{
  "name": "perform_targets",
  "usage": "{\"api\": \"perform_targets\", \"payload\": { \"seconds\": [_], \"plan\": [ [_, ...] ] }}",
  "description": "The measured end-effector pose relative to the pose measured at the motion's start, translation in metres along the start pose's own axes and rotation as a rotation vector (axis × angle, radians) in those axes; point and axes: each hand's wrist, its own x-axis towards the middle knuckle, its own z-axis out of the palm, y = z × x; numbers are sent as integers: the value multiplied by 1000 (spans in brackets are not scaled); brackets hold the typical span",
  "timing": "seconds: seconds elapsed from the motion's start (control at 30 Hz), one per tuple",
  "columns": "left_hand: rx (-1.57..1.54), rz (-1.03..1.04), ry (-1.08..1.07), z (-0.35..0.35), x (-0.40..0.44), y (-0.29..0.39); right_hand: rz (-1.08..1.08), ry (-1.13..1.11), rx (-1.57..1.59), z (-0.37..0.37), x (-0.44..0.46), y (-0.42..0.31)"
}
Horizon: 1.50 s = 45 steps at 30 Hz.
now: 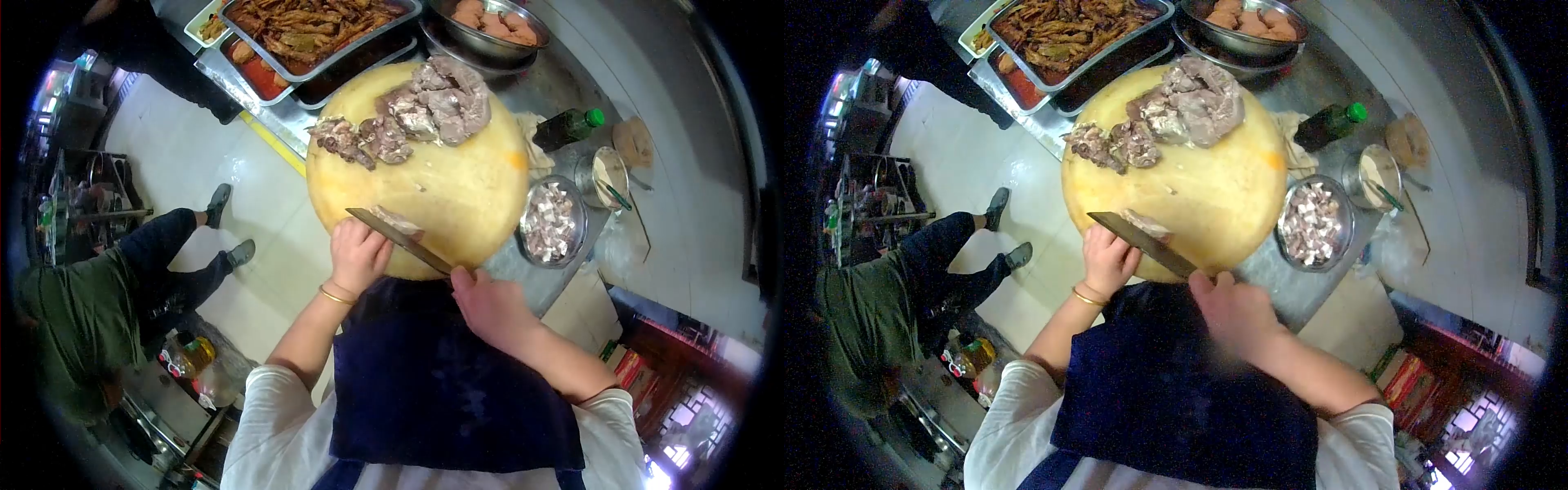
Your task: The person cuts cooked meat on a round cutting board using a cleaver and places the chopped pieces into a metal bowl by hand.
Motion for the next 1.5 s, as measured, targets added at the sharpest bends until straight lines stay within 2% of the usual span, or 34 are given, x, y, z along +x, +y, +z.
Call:
{"api": "perform_targets", "payload": {
  "seconds": [0.03, 0.13, 0.23, 0.5, 0.73, 0.83, 0.93, 1.03, 1.23, 1.33, 1.47, 1.5],
  "plan": [
    [8, -3, -2, -1, 0, 0, -6, -24, -49, -5, 2, 0],
    [14, -18, 1, 1, -1, 0, -68, 36, 68, -13, 8, 7],
    [3, -28, 11, 3, -3, -3, 0, -4, 195, -16, 19, 6],
    [-14, -35, 49, 6, -2, -2, -15, -41, 227, -27, 53, 14],
    [-7, -54, 26, 2, 4, 0, -14, -36, 258, 10, 61, 23],
    [6, -63, 26, 1, 4, 2, -88, 104, 248, 21, 62, 28],
    [14, -64, 31, 7, 2, 1, -51, -19, 256, 9, 73, 25],
    [31, -60, 10, 8, 1, 2, -73, -8, 348, 25, 93, 18],
    [38, -62, -4, 6, -3, 3, -79, 123, 482, 27, 98, 15],
    [13, -40, 1, 6, -7, 0, -88, 317, 700, 60, 65, 37],
    [-51, -67, -35, -2, -6, 0, 146, 500, 963, 64, 20, 35],
    [-55, -61, -116, -9, 2, 2, 280, 373, 1099, 55, 11, 37]
  ]
}}
